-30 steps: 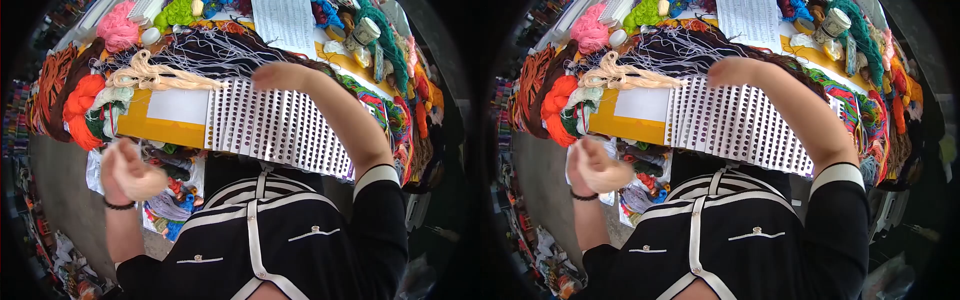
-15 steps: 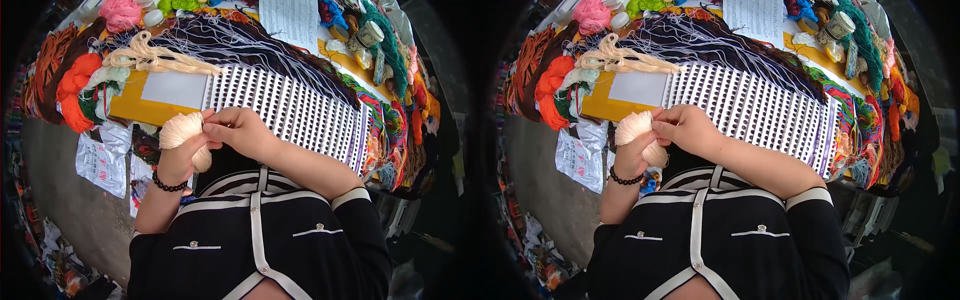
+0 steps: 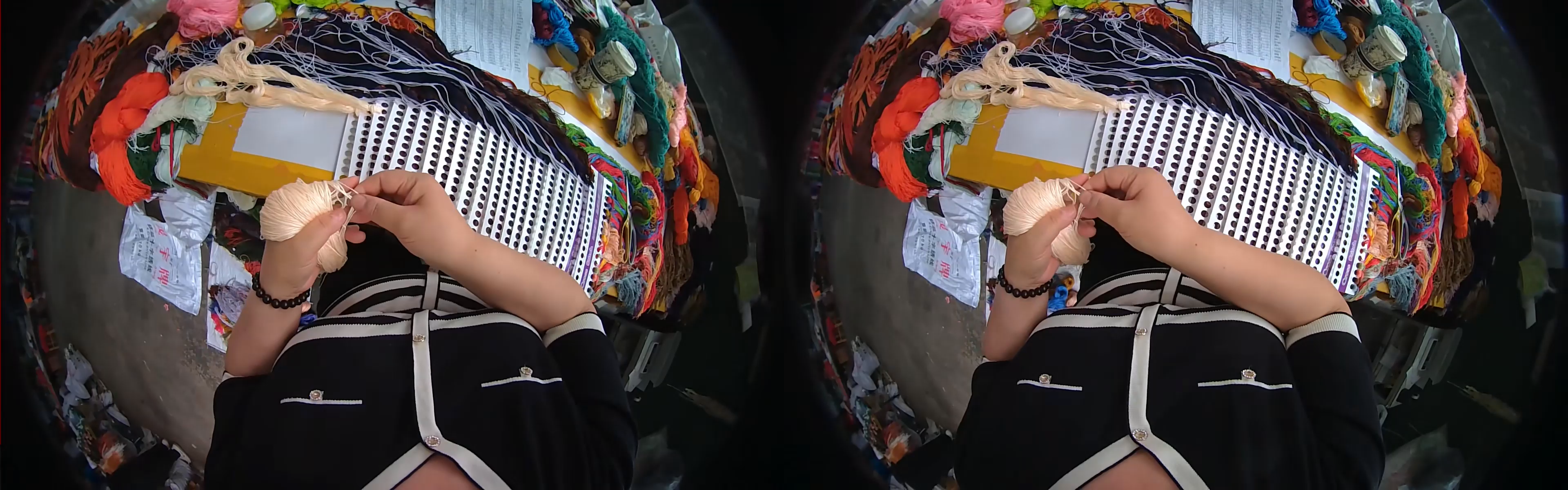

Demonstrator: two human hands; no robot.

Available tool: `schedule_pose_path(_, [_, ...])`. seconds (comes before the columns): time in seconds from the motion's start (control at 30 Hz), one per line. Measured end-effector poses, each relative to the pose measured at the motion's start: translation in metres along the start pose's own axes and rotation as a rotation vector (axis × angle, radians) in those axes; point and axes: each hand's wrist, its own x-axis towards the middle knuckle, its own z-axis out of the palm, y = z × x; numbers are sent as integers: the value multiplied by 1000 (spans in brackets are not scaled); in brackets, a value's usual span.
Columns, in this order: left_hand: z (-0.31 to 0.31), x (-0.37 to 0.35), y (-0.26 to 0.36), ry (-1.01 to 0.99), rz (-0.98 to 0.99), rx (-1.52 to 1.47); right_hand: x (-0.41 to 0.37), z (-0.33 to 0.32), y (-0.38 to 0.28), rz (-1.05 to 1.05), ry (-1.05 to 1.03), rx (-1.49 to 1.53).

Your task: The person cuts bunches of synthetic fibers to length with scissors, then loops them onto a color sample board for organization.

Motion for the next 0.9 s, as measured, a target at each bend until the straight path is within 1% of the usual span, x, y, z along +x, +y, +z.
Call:
schedule_pose_path(0.1, [0, 1, -4, -16, 25, 24, 2, 1, 2, 34, 41, -20])
schedule_pose_path(0.17, [1, 2, -8, -22, 41, 41, 3, 3, 0, 54, 64, -99])
schedule_pose_path(0.3, [6, 1, -10, -4, 52, 48, 5, 0, 5, 99, 50, -15])
schedule_pose_path(0.4, [0, 2, -8, -39, 1, -11, 3, 1, 6, 57, 40, 42])
schedule_pose_path(0.5, [0, 2, -7, -1, -3, -66, 2, 2, 5, 21, 53, 68])
schedule_pose_path(0.57, [2, 2, -9, 37, 7, -24, 3, 1, 8, -28, 40, 3])
schedule_pose_path(0.63, [3, 2, -11, 76, 17, 17, 3, 1, 9, -23, 44, -44])
schedule_pose_path(0.7, [5, 3, -13, 101, 83, 29, 3, -1, 9, -20, 49, -91])
schedule_pose_path(0.73, [5, 4, -12, 100, 83, 30, 3, -2, 8, -63, 44, 69])
schedule_pose_path(0.77, [6, 4, -10, 155, 135, 43, 3, -4, 8, -104, 39, 230])
schedule_pose_path(0.8, [7, 4, -10, 211, 187, 57, 5, -7, 5, -104, 41, 231])
schedule_pose_path(0.83, [5, 3, -9, 210, 186, 58, 8, -12, 1, -30, 71, 384])
schedule_pose_path(0.87, [2, 2, -8, 117, 178, 41, 10, -14, -1, 46, 101, 536])
schedule_pose_path(0.9, [0, 1, -7, 22, 169, 23, 10, -13, 0, 45, 102, 538])
